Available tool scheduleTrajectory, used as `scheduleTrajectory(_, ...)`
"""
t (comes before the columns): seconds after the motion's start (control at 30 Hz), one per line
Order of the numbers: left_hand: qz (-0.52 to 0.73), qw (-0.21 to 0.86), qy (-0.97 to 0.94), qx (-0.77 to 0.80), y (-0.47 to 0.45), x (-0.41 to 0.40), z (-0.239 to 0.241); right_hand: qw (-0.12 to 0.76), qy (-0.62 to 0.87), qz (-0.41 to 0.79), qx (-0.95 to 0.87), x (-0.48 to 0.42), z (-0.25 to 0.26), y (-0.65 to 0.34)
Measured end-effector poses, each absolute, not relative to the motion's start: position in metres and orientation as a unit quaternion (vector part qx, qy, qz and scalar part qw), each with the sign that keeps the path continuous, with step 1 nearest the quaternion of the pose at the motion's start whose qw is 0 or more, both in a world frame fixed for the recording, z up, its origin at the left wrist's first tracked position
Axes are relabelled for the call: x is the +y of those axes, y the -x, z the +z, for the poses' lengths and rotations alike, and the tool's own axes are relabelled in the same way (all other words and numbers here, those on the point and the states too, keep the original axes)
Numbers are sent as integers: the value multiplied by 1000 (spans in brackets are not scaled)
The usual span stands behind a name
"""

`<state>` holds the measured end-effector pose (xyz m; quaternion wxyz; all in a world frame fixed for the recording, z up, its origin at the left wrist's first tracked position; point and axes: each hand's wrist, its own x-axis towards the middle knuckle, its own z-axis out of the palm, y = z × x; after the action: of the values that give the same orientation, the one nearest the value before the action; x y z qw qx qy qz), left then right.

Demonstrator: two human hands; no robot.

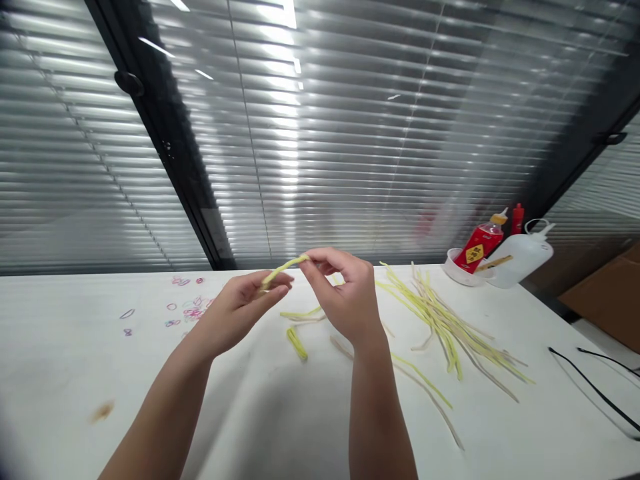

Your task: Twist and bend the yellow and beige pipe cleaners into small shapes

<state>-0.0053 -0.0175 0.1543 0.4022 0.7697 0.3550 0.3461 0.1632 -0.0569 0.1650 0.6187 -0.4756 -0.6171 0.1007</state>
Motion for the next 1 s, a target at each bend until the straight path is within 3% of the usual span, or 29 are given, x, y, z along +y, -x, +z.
scheduleTrajectory(0.2, 480, 102, -795, 357, 1, -14, 148, 610, 487, 78, -620, -55, 161, -162)
scheduleTrajectory(0.3, 524, 19, -795, 304, 0, -11, 146, 602, 497, 95, -618, -56, 162, -160)
scheduleTrajectory(1.0, 598, 0, -758, 262, -8, -18, 146, 571, 442, 187, -666, -59, 166, -152)
